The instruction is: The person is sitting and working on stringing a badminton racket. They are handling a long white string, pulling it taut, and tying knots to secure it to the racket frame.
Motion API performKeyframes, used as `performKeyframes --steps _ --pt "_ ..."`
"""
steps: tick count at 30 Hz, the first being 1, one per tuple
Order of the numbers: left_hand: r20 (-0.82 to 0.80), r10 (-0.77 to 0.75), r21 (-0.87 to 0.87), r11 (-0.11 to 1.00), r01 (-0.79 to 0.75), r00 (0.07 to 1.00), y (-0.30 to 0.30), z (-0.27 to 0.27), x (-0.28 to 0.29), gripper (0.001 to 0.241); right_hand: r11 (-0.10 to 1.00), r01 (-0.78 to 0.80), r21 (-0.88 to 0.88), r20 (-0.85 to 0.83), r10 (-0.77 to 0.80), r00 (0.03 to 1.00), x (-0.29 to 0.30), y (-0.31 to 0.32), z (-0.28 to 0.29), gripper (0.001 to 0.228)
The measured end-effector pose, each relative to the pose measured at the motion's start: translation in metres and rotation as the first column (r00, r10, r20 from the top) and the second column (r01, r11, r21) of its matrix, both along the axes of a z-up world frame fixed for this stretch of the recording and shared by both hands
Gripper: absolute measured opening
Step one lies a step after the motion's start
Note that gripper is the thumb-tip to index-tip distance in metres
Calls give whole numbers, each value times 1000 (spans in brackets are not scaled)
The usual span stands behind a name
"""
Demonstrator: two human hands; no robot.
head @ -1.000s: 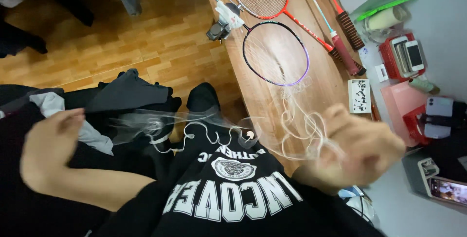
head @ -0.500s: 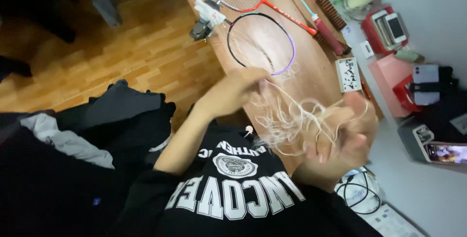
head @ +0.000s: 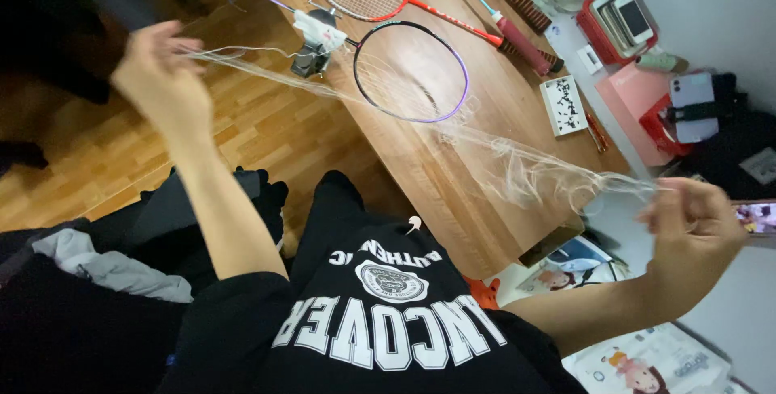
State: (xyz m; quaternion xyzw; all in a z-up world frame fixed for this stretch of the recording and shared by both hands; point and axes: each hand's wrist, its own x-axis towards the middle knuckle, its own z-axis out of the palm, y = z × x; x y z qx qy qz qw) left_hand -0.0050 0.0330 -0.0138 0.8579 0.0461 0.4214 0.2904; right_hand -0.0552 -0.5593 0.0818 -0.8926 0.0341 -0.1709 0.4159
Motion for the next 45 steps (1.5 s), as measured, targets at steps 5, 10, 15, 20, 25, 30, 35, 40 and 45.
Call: performKeyframes --steps 5,10,15,20,25,30,35,40,45 --pt "34 242 -325 920 -218 970 83 -55 -16 23 888 449 96 186 -459 869 2 -84 -66 6" --pt "10 202 -895 439 -81 979 123 -93 -30 24 134 234 963 -92 -653 752 11 -137 -127 13" --pt "152 4 -983 -100 152 988 23 -18 -14 50 537 154 829 -73 -169 983 52 -5 -90 25" --pt "296 -316 -949 -204 240 902 -48 33 -9 60 318 -835 450 -207 946 249 84 104 -67 31" --pt "540 -662 -811 -244 532 520 -76 45 -10 43 237 -954 -183 -408 864 293 52 193 -58 29" --pt "457 -766 -829 -182 529 452 -82 53 -37 52 572 -806 -150 -220 776 592 51 241 7 32" --pt "492 -813 -809 -296 508 310 -86 78 -72 55 529 -842 -104 31 848 529 93 311 -48 65" --pt "235 -793 -849 113 515 562 -62 113 -138 46 285 -955 -82 121 954 274 99 354 -68 16" --pt "156 -674 -817 323 478 722 -24 111 -175 21 104 -906 411 111 980 163 89 350 1 17"
